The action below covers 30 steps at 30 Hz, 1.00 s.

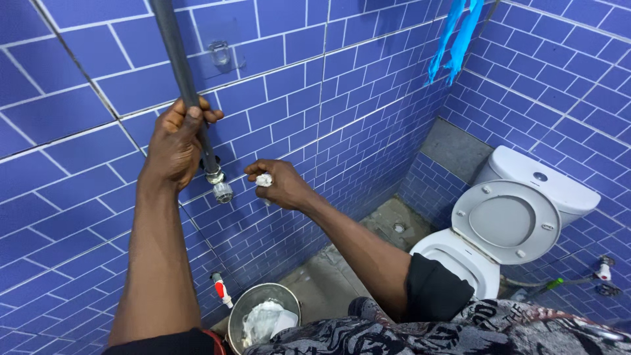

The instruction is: The person wipes a vertical metal pipe in a bathroom using a cloth, then washes and wrings the cloth in a bucket of water. They also wipe a white plastic wall mount with the cloth.

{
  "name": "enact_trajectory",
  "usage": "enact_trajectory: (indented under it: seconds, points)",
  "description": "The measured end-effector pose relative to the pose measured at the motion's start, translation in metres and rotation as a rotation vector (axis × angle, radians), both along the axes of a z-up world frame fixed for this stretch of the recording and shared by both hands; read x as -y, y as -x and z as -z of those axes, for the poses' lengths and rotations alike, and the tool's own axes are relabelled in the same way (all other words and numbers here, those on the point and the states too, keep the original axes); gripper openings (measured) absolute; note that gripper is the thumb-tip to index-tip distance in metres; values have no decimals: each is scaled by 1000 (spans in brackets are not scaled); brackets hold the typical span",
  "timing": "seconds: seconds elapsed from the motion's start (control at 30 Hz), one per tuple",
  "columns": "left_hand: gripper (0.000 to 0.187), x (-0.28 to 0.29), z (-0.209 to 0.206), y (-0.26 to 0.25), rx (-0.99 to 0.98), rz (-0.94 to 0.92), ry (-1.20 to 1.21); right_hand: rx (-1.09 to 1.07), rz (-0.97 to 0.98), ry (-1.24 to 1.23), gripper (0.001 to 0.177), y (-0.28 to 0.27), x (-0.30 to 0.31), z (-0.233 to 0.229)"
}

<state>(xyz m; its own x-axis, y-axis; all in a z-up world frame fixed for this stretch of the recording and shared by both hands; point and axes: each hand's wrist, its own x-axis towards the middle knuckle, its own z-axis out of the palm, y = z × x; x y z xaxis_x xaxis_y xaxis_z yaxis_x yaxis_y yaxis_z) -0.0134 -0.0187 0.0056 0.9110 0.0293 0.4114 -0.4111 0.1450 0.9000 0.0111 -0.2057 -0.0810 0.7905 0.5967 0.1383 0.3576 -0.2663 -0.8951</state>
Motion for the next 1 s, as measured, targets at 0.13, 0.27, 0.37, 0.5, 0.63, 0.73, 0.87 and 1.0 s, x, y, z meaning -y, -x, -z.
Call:
enact_trajectory:
  seconds: [0.13,0.27,0.37,0.5,0.63,0.73,0.87,1.0]
  points:
    - [18,-2,-1,-1,-16,21,20,13,20,-28,49,1,-9,-13]
    - [18,-6,0,-4,-54,52,49,24,40,-49,48,2,-22,-31]
    - [18,-9,4,-7,-48,86,67,81,79,-64,45,3,-31,-41]
    - [23,-14,12,-15,-37,116,86,241,198,-192,35,-4,-44,-55]
    - [34,-18,17,-23,43,164,102,216,280,-320,23,-18,-46,-81]
    - [38,-15,21,-23,72,132,77,301,328,-354,20,-23,-45,-99]
    - [39,-11,23,-24,109,52,37,276,392,-316,20,-22,-45,-116]
    - [37,-9,29,-29,141,-20,26,409,306,-389,19,-21,-46,-126]
